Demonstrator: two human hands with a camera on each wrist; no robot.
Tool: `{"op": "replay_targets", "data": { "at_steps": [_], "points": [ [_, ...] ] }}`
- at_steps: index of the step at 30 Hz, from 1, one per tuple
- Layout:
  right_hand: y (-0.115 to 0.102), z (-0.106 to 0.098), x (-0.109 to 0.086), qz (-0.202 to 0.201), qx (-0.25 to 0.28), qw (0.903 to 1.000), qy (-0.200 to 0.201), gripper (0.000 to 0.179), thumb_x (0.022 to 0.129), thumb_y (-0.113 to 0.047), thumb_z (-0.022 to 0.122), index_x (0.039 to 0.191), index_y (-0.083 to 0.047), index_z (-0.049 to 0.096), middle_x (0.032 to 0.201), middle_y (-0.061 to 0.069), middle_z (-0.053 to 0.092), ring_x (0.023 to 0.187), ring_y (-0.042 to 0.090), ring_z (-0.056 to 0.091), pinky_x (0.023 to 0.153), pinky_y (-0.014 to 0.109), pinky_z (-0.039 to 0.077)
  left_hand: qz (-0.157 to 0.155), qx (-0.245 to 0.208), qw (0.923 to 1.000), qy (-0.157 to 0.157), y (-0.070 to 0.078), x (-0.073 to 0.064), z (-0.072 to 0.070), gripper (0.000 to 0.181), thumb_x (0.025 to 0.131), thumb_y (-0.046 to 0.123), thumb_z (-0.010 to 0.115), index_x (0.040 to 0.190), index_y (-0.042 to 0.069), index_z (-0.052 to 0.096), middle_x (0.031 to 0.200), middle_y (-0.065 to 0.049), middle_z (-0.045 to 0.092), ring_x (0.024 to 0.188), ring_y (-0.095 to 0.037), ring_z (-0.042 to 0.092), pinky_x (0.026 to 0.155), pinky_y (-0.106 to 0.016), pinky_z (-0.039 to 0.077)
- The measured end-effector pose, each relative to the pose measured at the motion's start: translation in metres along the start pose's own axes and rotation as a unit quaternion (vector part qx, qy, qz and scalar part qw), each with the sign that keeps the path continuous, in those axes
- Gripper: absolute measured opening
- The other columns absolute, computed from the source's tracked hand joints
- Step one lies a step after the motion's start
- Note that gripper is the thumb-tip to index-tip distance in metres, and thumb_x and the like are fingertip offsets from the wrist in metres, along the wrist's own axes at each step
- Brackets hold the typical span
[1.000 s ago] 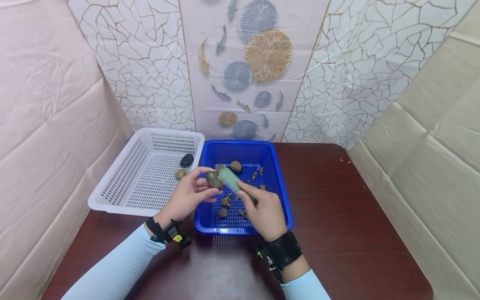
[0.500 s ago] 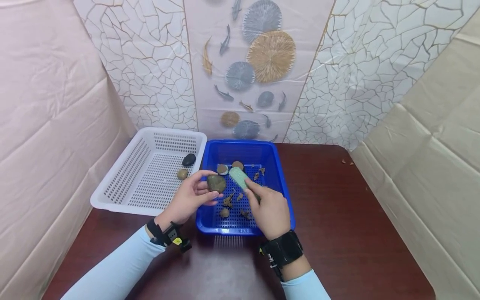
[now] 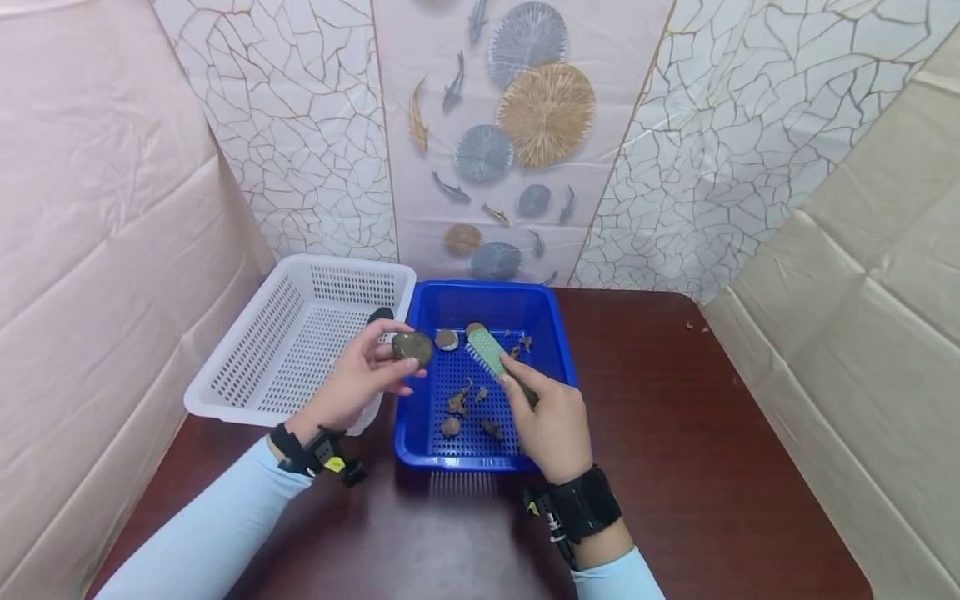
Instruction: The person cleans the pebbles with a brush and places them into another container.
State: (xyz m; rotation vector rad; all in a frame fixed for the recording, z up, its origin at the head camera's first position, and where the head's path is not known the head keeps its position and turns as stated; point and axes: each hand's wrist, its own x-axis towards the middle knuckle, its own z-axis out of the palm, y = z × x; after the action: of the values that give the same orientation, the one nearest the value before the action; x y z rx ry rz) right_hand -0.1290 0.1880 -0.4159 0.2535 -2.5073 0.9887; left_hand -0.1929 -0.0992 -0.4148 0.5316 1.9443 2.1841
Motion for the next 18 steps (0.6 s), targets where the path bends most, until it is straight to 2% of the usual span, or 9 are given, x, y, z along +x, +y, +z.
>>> {"op": "replay_targets", "data": {
  "at_steps": [5, 11, 15, 18],
  "points": [
    [0.005, -0.004, -0.004, 0.001, 0.011, 0.9998, 0.014, 0.036, 0.110, -0.028, 0.073, 0.146, -0.025, 0.074, 0.054, -0.009, 0.030, 0.043, 0.011, 0.026, 0.039, 0.029, 0.026, -0.005, 0.045, 0.9986, 0.029, 0.010, 0.012, -0.030, 0.035, 0.114, 0.009, 0.063, 0.148, 0.003, 0.055, 0.130, -0.026, 0.073, 0.104, -0.039, 0.079, 0.076, -0.041, 0.070],
    [0.008, -0.005, -0.006, 0.001, 0.013, 0.9996, 0.026, 0.037, 0.109, -0.028, 0.074, 0.146, -0.025, 0.074, 0.056, -0.008, 0.031, 0.043, 0.011, 0.025, 0.040, 0.029, 0.026, -0.027, 0.120, 0.9912, 0.050, 0.023, 0.026, -0.069, 0.036, 0.114, 0.008, 0.062, 0.149, 0.003, 0.059, 0.128, -0.031, 0.070, 0.095, -0.035, 0.079, 0.072, -0.034, 0.069],
    [0.011, -0.006, -0.009, 0.005, 0.018, 0.9994, 0.029, 0.037, 0.108, -0.026, 0.075, 0.145, -0.023, 0.074, 0.055, -0.009, 0.028, 0.044, 0.010, 0.024, 0.040, 0.029, 0.026, -0.054, 0.186, 0.9799, 0.050, 0.029, 0.034, -0.095, 0.036, 0.114, 0.008, 0.062, 0.149, 0.002, 0.058, 0.134, -0.028, 0.062, 0.099, -0.036, 0.077, 0.077, -0.033, 0.069],
    [0.013, -0.008, -0.010, 0.010, 0.018, 0.9993, 0.031, 0.037, 0.108, -0.025, 0.075, 0.145, -0.023, 0.074, 0.055, -0.011, 0.027, 0.044, 0.009, 0.023, 0.040, 0.028, 0.026, -0.083, 0.246, 0.9648, 0.039, 0.027, 0.042, -0.112, 0.036, 0.114, 0.009, 0.061, 0.149, 0.002, 0.059, 0.132, -0.026, 0.059, 0.100, -0.038, 0.077, 0.080, -0.036, 0.070]
  ]
}}
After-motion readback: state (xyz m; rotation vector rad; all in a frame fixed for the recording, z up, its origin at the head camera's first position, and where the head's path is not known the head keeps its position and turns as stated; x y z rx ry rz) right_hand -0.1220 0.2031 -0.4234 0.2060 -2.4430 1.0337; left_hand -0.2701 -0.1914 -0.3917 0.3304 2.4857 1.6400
